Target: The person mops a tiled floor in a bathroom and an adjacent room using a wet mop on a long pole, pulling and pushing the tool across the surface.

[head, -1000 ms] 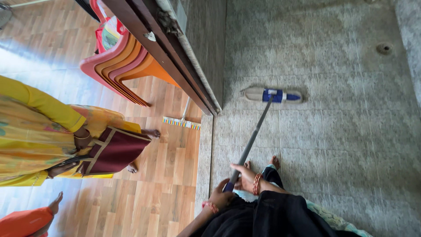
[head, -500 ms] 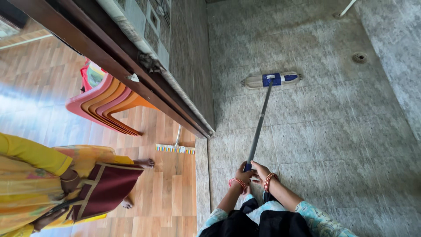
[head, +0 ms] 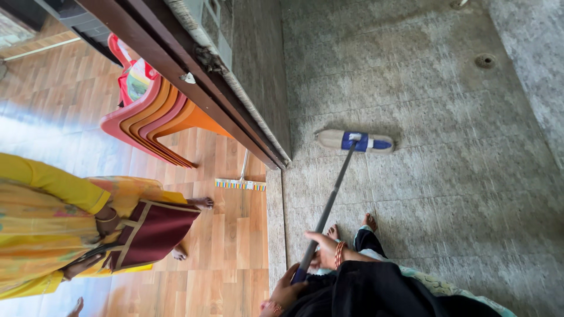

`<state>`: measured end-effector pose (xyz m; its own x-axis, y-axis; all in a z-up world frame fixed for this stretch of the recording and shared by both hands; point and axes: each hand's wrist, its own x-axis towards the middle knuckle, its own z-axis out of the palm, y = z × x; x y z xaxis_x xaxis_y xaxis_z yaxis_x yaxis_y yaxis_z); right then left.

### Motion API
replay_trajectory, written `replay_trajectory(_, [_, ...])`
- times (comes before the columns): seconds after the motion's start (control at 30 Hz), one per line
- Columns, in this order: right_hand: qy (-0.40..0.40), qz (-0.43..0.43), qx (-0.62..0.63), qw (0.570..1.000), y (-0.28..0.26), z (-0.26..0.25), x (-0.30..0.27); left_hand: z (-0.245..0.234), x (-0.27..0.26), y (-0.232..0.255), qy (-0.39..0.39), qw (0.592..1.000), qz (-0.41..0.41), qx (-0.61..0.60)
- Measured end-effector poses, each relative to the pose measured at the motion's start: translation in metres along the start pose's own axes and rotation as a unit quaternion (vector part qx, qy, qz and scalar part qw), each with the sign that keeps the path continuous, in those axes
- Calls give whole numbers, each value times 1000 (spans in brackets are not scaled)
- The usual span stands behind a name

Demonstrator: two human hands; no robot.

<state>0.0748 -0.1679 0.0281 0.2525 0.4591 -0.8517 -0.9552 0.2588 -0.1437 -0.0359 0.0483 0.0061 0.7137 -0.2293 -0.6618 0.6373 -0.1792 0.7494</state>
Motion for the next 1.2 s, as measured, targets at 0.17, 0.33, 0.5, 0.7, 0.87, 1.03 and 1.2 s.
replay_trajectory(0.17, [4, 33, -19, 999, -3, 25, -34, -5, -13, -4, 25, 999, -1, 44])
replay_trajectory(0.33, [-36, -6, 45, 998, -13, -17, 10, 11, 19, 12, 19, 1000, -4, 21])
replay_trajectory(0.5, [70, -98, 56, 991, -68, -60, 80, 32, 115, 52, 15, 998, -50, -22])
replay_trajectory(0.7, [230, -187, -70, 953, -120, -87, 77, 92, 237, 119, 9, 986, -47, -157])
replay_trajectory(0.87, [263, -156, -97, 947, -114, -94, 61, 126, 231, 116, -21, 981, -1, -194])
replay_trajectory(1.03, [109, -104, -25, 988, -88, -80, 57, 104, 156, 83, 15, 994, -26, -101])
replay_trajectory(1.2, [94, -3, -8, 996, -22, -40, 54, 50, 59, 30, -2, 995, -73, -72])
